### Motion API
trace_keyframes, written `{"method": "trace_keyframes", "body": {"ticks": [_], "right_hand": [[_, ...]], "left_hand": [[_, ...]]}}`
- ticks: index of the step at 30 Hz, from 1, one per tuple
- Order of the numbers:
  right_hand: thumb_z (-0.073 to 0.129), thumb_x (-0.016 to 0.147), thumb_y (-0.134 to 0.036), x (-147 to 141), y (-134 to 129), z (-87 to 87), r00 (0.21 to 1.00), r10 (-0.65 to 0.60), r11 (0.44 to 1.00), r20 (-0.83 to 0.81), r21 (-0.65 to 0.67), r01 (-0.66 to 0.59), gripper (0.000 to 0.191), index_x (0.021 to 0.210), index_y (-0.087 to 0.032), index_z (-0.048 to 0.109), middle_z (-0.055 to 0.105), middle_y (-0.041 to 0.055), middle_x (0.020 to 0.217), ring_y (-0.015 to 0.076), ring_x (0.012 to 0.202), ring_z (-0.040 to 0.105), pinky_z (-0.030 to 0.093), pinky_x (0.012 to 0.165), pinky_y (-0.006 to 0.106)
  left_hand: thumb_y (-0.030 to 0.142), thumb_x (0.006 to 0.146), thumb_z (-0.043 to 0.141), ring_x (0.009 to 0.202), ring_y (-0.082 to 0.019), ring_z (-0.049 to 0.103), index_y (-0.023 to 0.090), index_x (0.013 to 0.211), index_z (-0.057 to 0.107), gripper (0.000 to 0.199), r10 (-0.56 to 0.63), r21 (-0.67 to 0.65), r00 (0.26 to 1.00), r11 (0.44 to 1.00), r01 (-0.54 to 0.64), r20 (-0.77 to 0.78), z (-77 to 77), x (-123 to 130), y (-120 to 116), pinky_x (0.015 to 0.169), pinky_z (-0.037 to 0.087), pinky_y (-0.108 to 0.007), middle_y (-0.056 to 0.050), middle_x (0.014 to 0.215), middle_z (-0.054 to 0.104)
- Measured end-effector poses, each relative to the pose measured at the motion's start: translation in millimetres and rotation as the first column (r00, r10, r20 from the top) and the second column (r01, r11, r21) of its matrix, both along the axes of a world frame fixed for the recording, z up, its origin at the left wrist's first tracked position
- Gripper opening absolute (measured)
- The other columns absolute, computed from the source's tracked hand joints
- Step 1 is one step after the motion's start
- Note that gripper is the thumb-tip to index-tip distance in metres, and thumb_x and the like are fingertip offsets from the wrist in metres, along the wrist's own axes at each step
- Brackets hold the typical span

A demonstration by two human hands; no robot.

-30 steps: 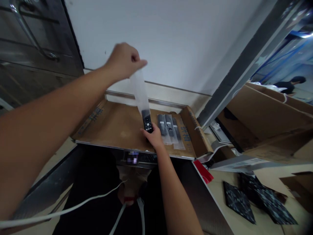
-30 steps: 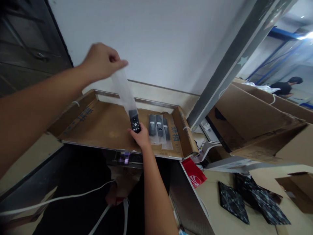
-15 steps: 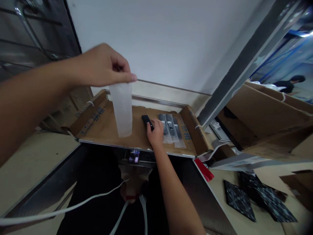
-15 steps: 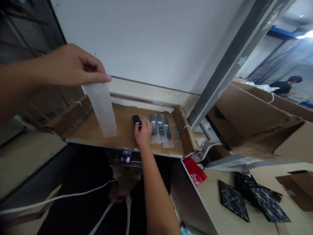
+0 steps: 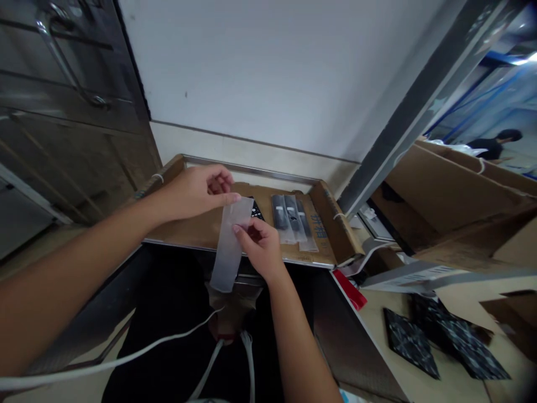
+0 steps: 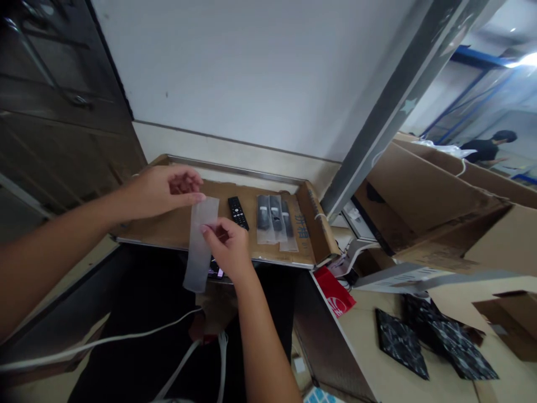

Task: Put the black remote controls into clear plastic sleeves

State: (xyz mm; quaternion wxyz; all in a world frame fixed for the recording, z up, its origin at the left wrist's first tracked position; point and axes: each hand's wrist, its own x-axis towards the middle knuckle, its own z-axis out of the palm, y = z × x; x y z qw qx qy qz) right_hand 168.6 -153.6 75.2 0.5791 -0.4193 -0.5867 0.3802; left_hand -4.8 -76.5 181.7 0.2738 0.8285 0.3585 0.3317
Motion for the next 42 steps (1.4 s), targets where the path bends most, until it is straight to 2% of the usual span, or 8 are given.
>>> {"method": "trace_keyframes", "body": {"ticks": [3,6,11,18,25,34,39,42], "right_hand": [[0.066,0.086,-0.040,3,-3,-6.0,0.991,-0.094,0.995,0.095,0.025,0.092,0.021,0.080,-0.020,0.067,0.060,-0.0009,0.070,0.0115,0.061,0.050,0.039,0.056,0.024],[0.064,0.088,-0.039,4,-6,-6.7,0.974,-0.147,0.988,0.172,0.071,0.136,0.021,0.080,-0.020,0.067,0.059,-0.0009,0.070,0.0116,0.061,0.050,0.039,0.056,0.024],[0.064,0.089,-0.037,9,-6,-0.5,0.958,-0.185,0.980,0.220,0.111,0.163,0.020,0.080,-0.020,0.067,0.059,-0.0009,0.070,0.0112,0.060,0.051,0.040,0.057,0.024],[0.066,0.088,-0.037,25,-7,14.5,0.929,-0.293,0.949,0.227,0.183,0.255,0.016,0.086,-0.021,0.069,0.063,0.0008,0.077,0.0123,0.066,0.055,0.045,0.061,0.025],[0.068,0.085,-0.043,35,-12,35.5,0.966,-0.228,0.964,0.125,0.168,0.205,0.028,0.103,-0.022,0.067,0.068,0.0033,0.091,0.0157,0.079,0.062,0.052,0.070,0.027],[0.067,0.087,-0.043,41,-14,42.1,0.939,-0.328,0.930,0.101,0.210,0.302,0.023,0.084,-0.021,0.070,0.064,0.0002,0.071,0.0133,0.063,0.056,0.047,0.059,0.026],[0.071,0.084,-0.042,42,-16,44.0,0.959,-0.264,0.952,0.103,0.186,0.242,0.022,0.093,-0.022,0.071,0.068,0.0015,0.080,0.0150,0.069,0.060,0.050,0.062,0.028],[0.072,0.083,-0.041,45,-17,45.8,0.954,-0.260,0.956,0.150,0.179,0.232,0.019,0.087,-0.022,0.072,0.068,0.0010,0.076,0.0144,0.066,0.059,0.048,0.060,0.027]], "left_hand": [[0.044,0.080,0.068,0.065,-0.013,0.059,0.019,0.083,0.071,0.025,0.054,-0.035,0.999,0.998,-0.054,0.000,-10.9,-5,-2,0.059,0.047,-0.024,-0.002,0.073,0.069],[0.042,0.082,0.066,0.062,-0.013,0.058,0.020,0.086,0.073,0.024,0.060,-0.029,0.998,0.998,-0.059,0.029,-16.3,-4,-5,0.056,0.045,-0.023,-0.001,0.072,0.069],[0.040,0.084,0.064,0.063,-0.013,0.058,0.021,0.085,0.073,0.021,0.035,0.021,0.997,0.999,-0.036,0.069,-17.3,3,-7,0.056,0.045,-0.023,-0.001,0.073,0.069],[0.039,0.089,0.058,0.066,-0.014,0.056,0.021,0.089,0.069,0.022,0.096,0.116,0.984,0.987,-0.113,0.149,-15.3,15,-14,0.057,0.042,-0.024,-0.001,0.077,0.067],[0.035,0.091,0.053,0.074,-0.015,0.059,0.021,0.091,0.065,0.018,-0.009,0.157,0.994,0.988,-0.008,0.109,-14.0,28,-28,0.065,0.045,-0.025,-0.002,0.085,0.068],[0.033,0.094,0.048,0.069,-0.014,0.055,0.021,0.094,0.060,0.017,-0.046,0.172,0.992,0.985,0.025,0.121,-19.8,36,-34,0.062,0.041,-0.027,-0.002,0.082,0.064],[0.035,0.095,0.048,0.071,-0.015,0.054,0.021,0.094,0.060,0.018,-0.089,0.131,0.983,0.989,0.068,0.160,-25.1,39,-34,0.065,0.042,-0.028,-0.002,0.083,0.063],[0.035,0.095,0.048,0.072,-0.014,0.054,0.021,0.093,0.060,0.019,-0.133,0.103,0.974,0.988,0.115,0.183,-26.5,42,-35,0.065,0.043,-0.027,-0.002,0.084,0.063]]}}
